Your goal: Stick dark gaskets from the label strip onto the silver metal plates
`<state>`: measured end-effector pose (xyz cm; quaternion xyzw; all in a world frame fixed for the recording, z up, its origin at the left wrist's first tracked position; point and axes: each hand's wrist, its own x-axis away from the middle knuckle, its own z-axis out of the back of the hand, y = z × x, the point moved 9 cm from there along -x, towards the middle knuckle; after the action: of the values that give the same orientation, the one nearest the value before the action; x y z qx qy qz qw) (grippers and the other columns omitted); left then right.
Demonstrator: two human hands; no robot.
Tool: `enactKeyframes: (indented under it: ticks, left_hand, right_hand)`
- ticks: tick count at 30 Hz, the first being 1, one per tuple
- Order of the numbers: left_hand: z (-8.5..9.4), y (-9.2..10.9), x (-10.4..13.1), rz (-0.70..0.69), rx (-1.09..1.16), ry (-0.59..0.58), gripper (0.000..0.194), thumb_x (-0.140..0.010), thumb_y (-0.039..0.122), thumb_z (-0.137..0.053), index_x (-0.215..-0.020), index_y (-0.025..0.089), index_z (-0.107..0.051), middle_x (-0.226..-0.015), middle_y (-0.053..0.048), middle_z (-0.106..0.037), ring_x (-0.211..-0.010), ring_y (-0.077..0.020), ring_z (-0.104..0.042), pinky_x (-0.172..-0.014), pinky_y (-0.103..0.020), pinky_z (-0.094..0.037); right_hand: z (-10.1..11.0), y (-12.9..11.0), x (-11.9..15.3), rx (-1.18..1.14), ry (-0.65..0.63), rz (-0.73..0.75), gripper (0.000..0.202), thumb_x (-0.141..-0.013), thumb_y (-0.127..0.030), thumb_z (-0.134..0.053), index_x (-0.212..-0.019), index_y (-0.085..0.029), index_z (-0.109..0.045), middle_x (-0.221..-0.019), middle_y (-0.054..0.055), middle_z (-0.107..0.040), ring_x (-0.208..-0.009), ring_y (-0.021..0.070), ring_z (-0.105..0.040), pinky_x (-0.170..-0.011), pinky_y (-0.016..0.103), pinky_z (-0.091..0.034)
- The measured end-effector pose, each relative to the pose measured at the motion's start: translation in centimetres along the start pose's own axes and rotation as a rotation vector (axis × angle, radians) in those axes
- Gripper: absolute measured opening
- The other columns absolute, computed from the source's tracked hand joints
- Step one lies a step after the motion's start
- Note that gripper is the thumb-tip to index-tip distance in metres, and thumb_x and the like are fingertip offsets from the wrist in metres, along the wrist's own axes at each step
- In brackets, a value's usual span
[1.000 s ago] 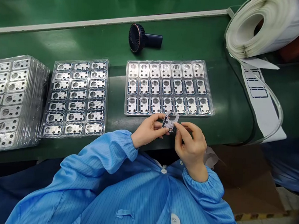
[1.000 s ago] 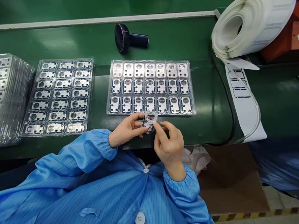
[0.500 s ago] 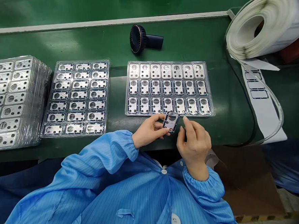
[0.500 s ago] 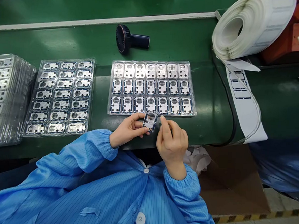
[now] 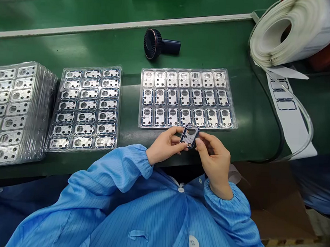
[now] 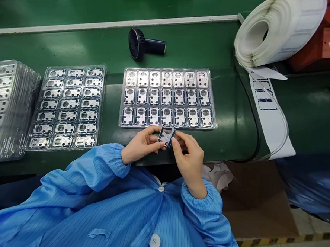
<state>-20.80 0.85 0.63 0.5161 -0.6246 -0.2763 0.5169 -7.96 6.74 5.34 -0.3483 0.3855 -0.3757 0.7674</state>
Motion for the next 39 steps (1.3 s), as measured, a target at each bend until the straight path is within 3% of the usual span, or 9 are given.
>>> enactKeyframes:
  ticks: [10,15,21,26,39]
  left_hand:
    - [-0.3,-0.2,0.0,-0.017,-0.051,-0.011,0.041,-0.079,0.02,-0.07,-0.114,0.016,-0.05,-0.074,0.0,-0.065,-0.073,-0.0138,-0.067,-0.06,-0.022,-0.048]
    - [-0.2,-0.3,-0.1,-0.028,-0.075,-0.013,0.041,-0.08,0.025,-0.071,-0.114,0.016,-0.051,-0.073,0.0,-0.065,-0.073,-0.0147,-0.067,-0.059,-0.021,-0.047]
    - [-0.3,0.2,0.1,-0.057,-0.158,0.0,0.035,-0.085,0.024,-0.065,-0.117,0.015,-0.055,-0.073,-0.001,-0.067,-0.07,-0.0134,-0.066,-0.063,-0.023,-0.049]
    - [-0.1,0.3,0.1,-0.074,-0.223,0.018,0.035,-0.086,0.022,-0.064,-0.119,0.014,-0.058,-0.075,-0.002,-0.068,-0.07,-0.0139,-0.067,-0.071,-0.026,-0.051]
    - [-0.5,0.5,0.2,-0.098,-0.227,-0.023,0.035,-0.086,0.02,-0.062,-0.12,0.013,-0.058,-0.073,-0.001,-0.067,-0.069,-0.0126,-0.065,-0.072,-0.026,-0.052]
  right_hand:
    - [0.0,-3.1,-0.1,0.281,0.109,0.296,0.027,-0.094,-0.023,-0.06,-0.121,-0.021,-0.064,-0.098,0.01,-0.069,-0.068,0.0178,-0.066,-0.066,0.032,-0.058]
    - [0.0,-4.2,0.4,0.382,0.159,0.411,0.027,-0.091,-0.019,-0.064,-0.118,-0.023,-0.065,-0.106,0.011,-0.068,-0.094,0.0249,-0.069,-0.081,0.037,-0.059]
    - [1.3,-3.5,-0.4,0.13,0.146,0.253,0.004,-0.09,-0.022,-0.066,-0.092,-0.022,-0.069,-0.104,0.009,-0.066,-0.099,0.0253,-0.066,-0.088,0.046,-0.057]
    - [1.4,-2.6,-0.4,-0.057,0.039,0.173,0.003,-0.088,-0.024,-0.067,-0.086,-0.023,-0.069,-0.101,0.007,-0.066,-0.098,0.0254,-0.065,-0.086,0.046,-0.056]
    - [1.9,-1.4,-1.0,-0.008,0.052,0.184,0.006,-0.087,-0.02,-0.068,-0.092,-0.022,-0.07,-0.102,0.006,-0.067,-0.099,0.024,-0.064,-0.091,0.045,-0.053]
